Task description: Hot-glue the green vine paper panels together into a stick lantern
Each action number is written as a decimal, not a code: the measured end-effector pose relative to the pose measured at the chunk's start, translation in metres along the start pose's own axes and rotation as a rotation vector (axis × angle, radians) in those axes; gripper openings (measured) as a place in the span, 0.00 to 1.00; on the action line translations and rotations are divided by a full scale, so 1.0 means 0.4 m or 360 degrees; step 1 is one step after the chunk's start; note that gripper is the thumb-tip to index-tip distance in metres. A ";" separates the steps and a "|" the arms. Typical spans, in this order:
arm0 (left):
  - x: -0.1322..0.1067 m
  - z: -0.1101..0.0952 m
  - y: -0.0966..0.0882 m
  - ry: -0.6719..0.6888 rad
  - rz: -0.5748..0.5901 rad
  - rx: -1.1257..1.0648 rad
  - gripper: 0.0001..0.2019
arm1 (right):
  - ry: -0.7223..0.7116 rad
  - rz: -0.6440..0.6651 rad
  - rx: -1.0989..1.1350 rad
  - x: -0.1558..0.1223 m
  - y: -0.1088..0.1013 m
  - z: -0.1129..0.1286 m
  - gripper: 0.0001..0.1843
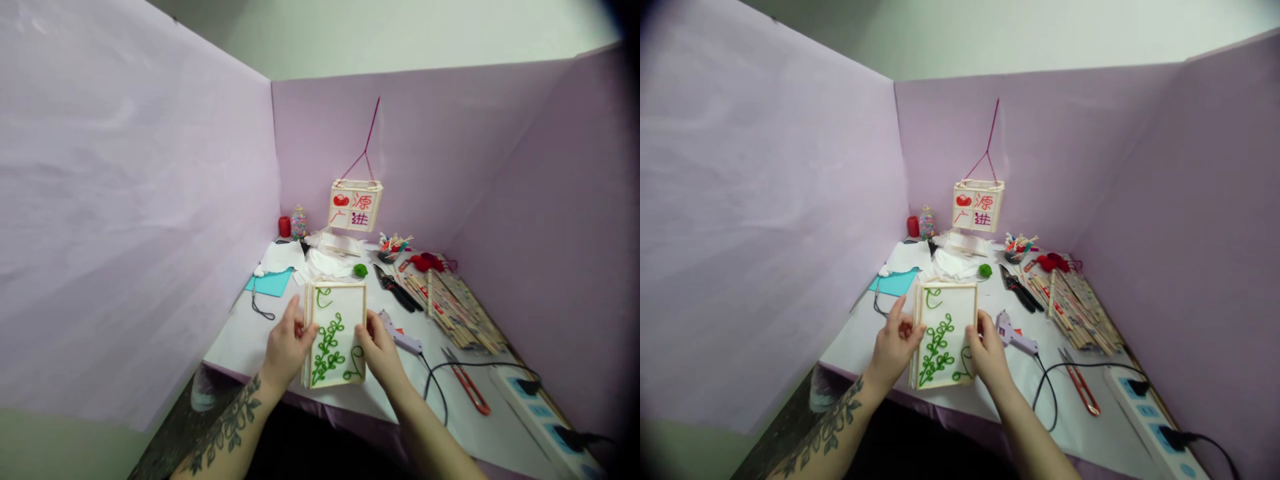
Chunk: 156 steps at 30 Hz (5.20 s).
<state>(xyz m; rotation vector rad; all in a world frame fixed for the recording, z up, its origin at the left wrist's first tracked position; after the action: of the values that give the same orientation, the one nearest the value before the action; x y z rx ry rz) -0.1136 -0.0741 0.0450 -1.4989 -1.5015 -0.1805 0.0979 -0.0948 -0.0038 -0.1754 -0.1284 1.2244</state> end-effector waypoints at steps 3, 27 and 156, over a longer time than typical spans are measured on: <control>0.009 0.003 -0.002 -0.0348 0.0032 -0.0216 0.16 | -0.0054 -0.0177 -0.0067 -0.012 -0.010 0.023 0.24; 0.002 -0.068 0.058 -0.0287 0.0062 -0.0103 0.08 | -0.0208 -0.0389 -0.0437 -0.010 0.049 0.188 0.08; -0.007 -0.041 0.001 -0.0480 0.0001 -0.0267 0.09 | -0.1589 -0.0604 -0.0971 0.010 0.074 0.240 0.07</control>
<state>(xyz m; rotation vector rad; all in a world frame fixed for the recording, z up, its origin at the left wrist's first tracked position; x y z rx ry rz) -0.1056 -0.0870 0.0513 -1.7188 -1.7599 -0.0835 0.0533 -0.0752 0.0842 -0.0450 -1.3482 0.7643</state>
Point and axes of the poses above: each hand's wrist, its own x-axis towards the middle knuckle, its own y-axis out of the palm, z = x × y, the point moved 2 cm from there along x, towards the middle knuckle, and after that the axes turned 12 degrees about y, right-handed, at the moved point
